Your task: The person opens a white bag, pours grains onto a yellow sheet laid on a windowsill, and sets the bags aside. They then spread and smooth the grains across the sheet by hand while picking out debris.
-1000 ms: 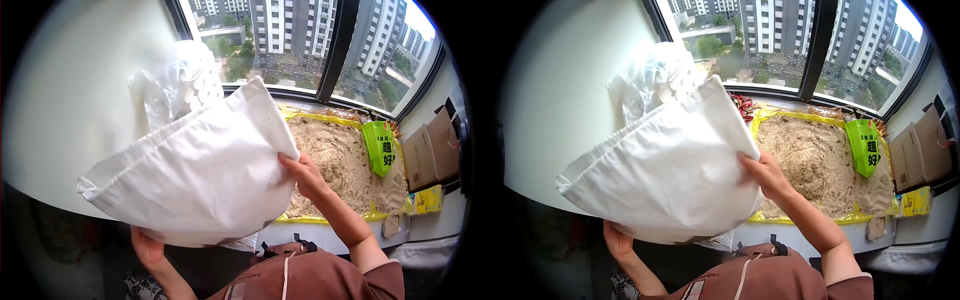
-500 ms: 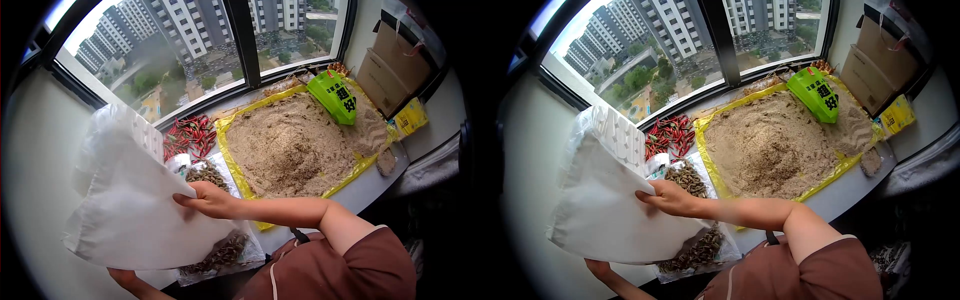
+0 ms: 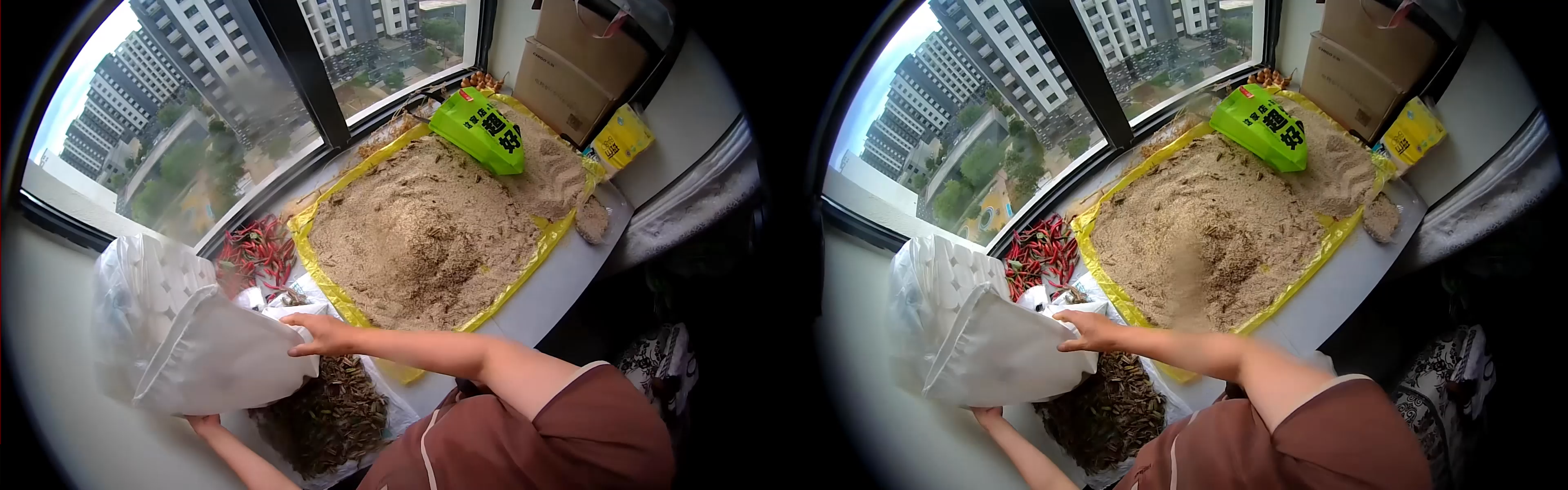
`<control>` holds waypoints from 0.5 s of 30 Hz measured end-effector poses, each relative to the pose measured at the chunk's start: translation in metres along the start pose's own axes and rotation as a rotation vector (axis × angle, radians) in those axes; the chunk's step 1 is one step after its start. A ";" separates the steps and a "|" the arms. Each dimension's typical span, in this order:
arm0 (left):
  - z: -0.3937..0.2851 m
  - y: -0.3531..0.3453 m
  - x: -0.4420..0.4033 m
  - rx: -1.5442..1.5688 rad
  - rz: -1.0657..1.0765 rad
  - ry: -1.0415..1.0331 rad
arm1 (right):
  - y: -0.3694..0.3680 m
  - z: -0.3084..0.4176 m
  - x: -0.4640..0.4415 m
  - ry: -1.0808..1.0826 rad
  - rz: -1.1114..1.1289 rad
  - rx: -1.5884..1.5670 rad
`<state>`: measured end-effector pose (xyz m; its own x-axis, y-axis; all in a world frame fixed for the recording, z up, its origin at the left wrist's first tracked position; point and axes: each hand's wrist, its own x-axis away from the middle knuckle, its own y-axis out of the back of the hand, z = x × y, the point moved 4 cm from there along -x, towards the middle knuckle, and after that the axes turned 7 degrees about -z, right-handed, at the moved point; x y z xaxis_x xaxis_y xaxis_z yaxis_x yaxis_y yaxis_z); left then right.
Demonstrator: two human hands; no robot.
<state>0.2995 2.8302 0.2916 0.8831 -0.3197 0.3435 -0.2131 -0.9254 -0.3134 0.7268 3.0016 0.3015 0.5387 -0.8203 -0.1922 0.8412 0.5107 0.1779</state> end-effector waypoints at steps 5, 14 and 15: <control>0.017 0.083 0.083 -0.162 -0.413 -0.263 | 0.157 -0.016 0.076 0.042 -0.020 0.479; 0.192 0.083 0.365 -0.590 -0.010 0.074 | 0.462 -0.088 0.120 -0.452 -0.250 1.226; 0.214 0.092 0.373 -0.633 0.055 0.065 | 0.477 -0.091 0.115 -0.550 -0.304 1.229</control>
<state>0.6990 2.6695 0.2012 0.8412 -0.3631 0.4007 -0.4802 -0.8422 0.2450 1.1937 3.1744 0.2766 0.0131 -0.9996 -0.0257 0.1844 -0.0228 0.9826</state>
